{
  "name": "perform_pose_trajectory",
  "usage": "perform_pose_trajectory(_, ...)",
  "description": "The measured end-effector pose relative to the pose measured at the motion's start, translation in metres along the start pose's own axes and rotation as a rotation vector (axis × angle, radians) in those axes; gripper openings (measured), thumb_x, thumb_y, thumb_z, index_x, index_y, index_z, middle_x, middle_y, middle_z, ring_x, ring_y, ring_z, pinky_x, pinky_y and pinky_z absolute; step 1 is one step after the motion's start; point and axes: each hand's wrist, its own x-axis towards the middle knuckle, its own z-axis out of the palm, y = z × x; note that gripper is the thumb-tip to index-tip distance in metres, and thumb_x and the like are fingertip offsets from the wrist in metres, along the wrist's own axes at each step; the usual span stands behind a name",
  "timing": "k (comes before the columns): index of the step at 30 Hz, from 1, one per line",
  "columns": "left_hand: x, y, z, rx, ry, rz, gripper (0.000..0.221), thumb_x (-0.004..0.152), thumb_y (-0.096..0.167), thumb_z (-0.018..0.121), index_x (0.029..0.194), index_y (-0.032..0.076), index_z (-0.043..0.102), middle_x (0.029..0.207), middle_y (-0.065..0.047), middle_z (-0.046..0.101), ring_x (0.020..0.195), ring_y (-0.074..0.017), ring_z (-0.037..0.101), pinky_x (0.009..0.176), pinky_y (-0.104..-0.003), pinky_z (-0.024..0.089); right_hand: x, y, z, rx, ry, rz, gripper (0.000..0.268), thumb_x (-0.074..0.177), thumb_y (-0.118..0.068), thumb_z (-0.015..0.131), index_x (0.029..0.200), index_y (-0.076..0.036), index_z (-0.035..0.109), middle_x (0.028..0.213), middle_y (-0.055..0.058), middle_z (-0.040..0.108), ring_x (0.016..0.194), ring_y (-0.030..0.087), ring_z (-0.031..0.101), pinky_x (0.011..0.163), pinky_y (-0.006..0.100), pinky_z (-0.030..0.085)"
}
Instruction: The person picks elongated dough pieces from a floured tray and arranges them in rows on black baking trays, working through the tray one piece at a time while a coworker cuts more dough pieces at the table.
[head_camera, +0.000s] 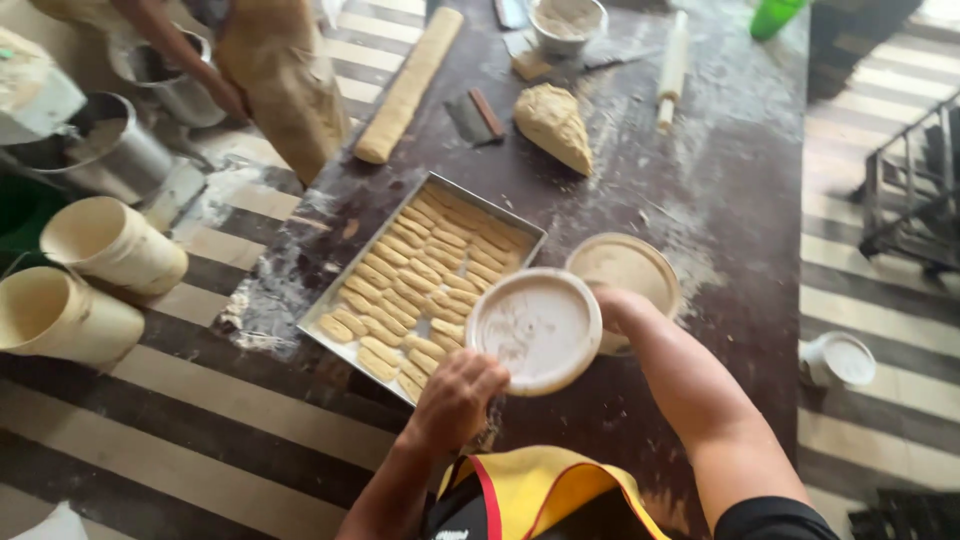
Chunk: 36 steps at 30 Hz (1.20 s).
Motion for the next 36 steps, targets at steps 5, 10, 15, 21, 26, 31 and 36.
perform_pose_trajectory(5, -0.016, -0.006, -0.002, 0.068, 0.056, 0.005, 0.015, 0.088, 0.004, 0.064, 0.102, 0.008, 0.069, 0.103, -0.01, 0.071, 0.101, -0.0291, 0.067, 0.1, -0.046, 0.048, 0.058, 0.053, 0.046, -0.139, -0.309, 0.078, 0.065, 0.092, -0.038, 0.074, 0.146, -0.01, 0.05, 0.148, 0.016, 0.054, 0.121, 0.027, 0.063, 0.094, 0.042, 0.055)
perform_pose_trajectory(10, -0.01, -0.022, 0.009, 0.084, 0.081, 0.009, 0.014, 0.09, 0.008, 0.067, 0.104, 0.008, 0.071, 0.106, -0.009, 0.073, 0.101, -0.0269, 0.067, 0.098, -0.045, 0.046, 0.046, 0.061, 0.051, -0.058, -0.239, 0.206, 0.051, 0.097, -0.034, 0.06, 0.144, -0.012, 0.06, 0.141, 0.019, 0.066, 0.115, 0.03, 0.071, 0.084, 0.044, 0.058)
perform_pose_trajectory(15, 0.01, -0.013, 0.004, 0.035, 0.072, 0.038, 0.013, 0.087, 0.009, 0.069, 0.1, 0.011, 0.07, 0.101, -0.006, 0.072, 0.1, -0.0261, 0.067, 0.097, -0.044, 0.046, 0.028, 0.075, 0.059, -0.246, -0.095, 0.08, 0.048, 0.084, -0.02, 0.073, 0.132, -0.012, 0.073, 0.126, 0.019, 0.076, 0.107, 0.027, 0.075, 0.086, 0.039, 0.059)
perform_pose_trajectory(21, 0.021, -0.008, 0.013, 0.026, 0.07, 0.087, 0.013, 0.087, 0.006, 0.069, 0.099, 0.013, 0.07, 0.103, -0.004, 0.072, 0.101, -0.0235, 0.066, 0.097, -0.042, 0.046, -0.002, 0.057, 0.048, 0.001, -0.019, 0.031, 0.045, 0.082, -0.02, 0.077, 0.126, -0.011, 0.075, 0.119, 0.016, 0.077, 0.103, 0.023, 0.075, 0.085, 0.037, 0.059)
perform_pose_trajectory(26, 0.019, -0.008, 0.018, 0.011, 0.097, 0.123, 0.015, 0.086, 0.005, 0.069, 0.099, 0.012, 0.07, 0.105, -0.003, 0.072, 0.103, -0.0232, 0.066, 0.098, -0.042, 0.046, -0.016, 0.046, 0.035, 0.189, 0.044, -0.022, 0.043, 0.08, -0.02, 0.08, 0.122, -0.01, 0.076, 0.113, 0.013, 0.079, 0.099, 0.02, 0.074, 0.083, 0.035, 0.059)
perform_pose_trajectory(31, 0.014, -0.009, 0.021, 0.018, 0.08, 0.127, 0.015, 0.087, 0.004, 0.069, 0.1, 0.012, 0.071, 0.104, -0.003, 0.071, 0.101, -0.0229, 0.066, 0.097, -0.041, 0.046, -0.028, 0.041, 0.034, 0.388, 0.095, -0.073, 0.041, 0.078, -0.019, 0.083, 0.117, -0.009, 0.078, 0.107, 0.01, 0.08, 0.095, 0.017, 0.074, 0.082, 0.033, 0.059)
perform_pose_trajectory(36, 0.015, -0.009, 0.02, 0.004, 0.075, 0.115, 0.014, 0.086, 0.005, 0.069, 0.098, 0.011, 0.072, 0.102, -0.004, 0.072, 0.099, -0.0236, 0.066, 0.096, -0.041, 0.047, -0.018, 0.039, 0.016, 0.064, 0.138, -0.259, 0.055, 0.061, -0.022, 0.094, 0.112, -0.011, 0.078, 0.105, 0.009, 0.079, 0.094, 0.018, 0.072, 0.082, 0.036, 0.057)
